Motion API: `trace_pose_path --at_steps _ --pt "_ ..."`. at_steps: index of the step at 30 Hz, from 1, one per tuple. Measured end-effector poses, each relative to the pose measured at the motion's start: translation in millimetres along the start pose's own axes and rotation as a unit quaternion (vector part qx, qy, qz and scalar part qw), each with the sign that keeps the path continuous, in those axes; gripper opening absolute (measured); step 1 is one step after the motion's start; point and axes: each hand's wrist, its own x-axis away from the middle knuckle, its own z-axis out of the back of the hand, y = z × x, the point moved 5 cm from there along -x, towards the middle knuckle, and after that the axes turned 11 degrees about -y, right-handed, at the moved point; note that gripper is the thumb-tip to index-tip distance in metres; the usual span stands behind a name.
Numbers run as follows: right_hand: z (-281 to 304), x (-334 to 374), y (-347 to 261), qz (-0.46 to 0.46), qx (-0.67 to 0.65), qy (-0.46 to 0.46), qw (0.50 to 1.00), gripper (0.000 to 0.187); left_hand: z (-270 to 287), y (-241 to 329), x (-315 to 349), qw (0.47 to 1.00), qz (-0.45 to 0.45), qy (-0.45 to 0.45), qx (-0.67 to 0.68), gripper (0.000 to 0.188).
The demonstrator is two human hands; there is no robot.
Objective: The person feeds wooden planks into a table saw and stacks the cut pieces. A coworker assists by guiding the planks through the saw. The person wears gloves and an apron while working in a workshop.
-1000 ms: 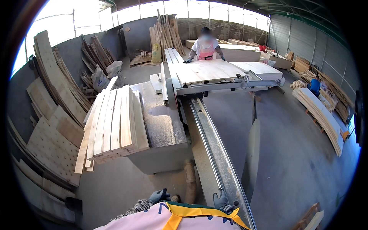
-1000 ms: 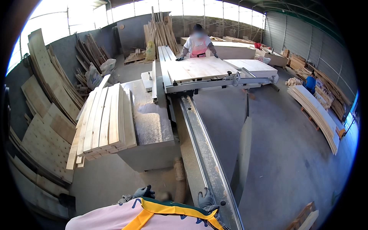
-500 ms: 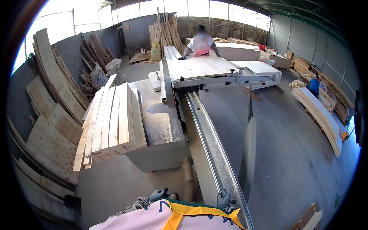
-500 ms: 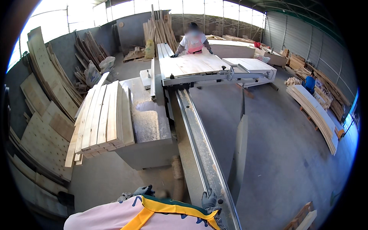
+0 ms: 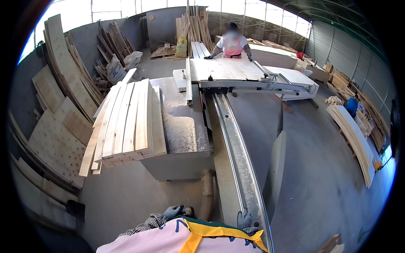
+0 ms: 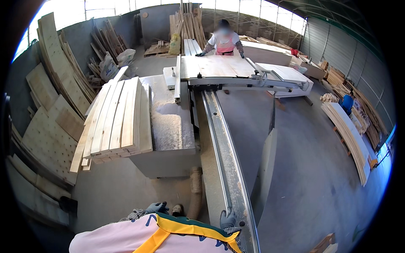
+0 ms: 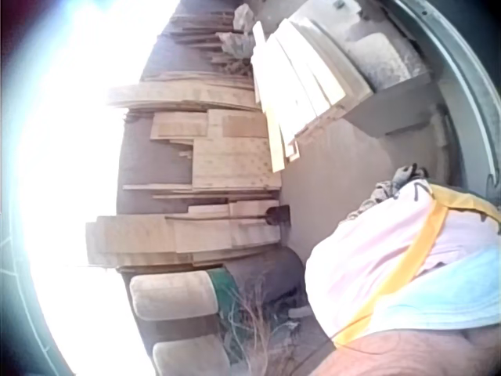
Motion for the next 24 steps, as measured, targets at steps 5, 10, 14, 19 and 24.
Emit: trace_pose_path --at_steps 5,10,14,19,24 --pt "-9.0 -7.7 -7.6 0.002 0.009 -0.017 1.000 0.048 12.7 -14.8 -5.8 1.000 0.000 0.022 -0.006 0.059" --pt "-15.0 -7.6 -23.3 0.055 -0.008 -0.012 0.998 0.042 16.6 -15.9 -0.1 1.000 0.002 0.015 0.004 0.055" --pt "-17.5 -3.8 -32.0 0.073 0.017 -0.016 0.997 0.043 23.8 -25.4 -3.0 0.999 0.000 0.032 0.008 0.053" --pt "-21.0 -3.0 -26.3 0.023 -0.031 -0.036 0.999 0.043 39.8 -53.0 -20.9 0.998 -0.003 0.057 -0.014 0.055" --pt "-25.0 -5.1 -18.1 0.047 -0.007 -0.025 0.999 0.043 41.1 -57.7 -23.7 0.998 0.002 0.058 -0.027 0.055"
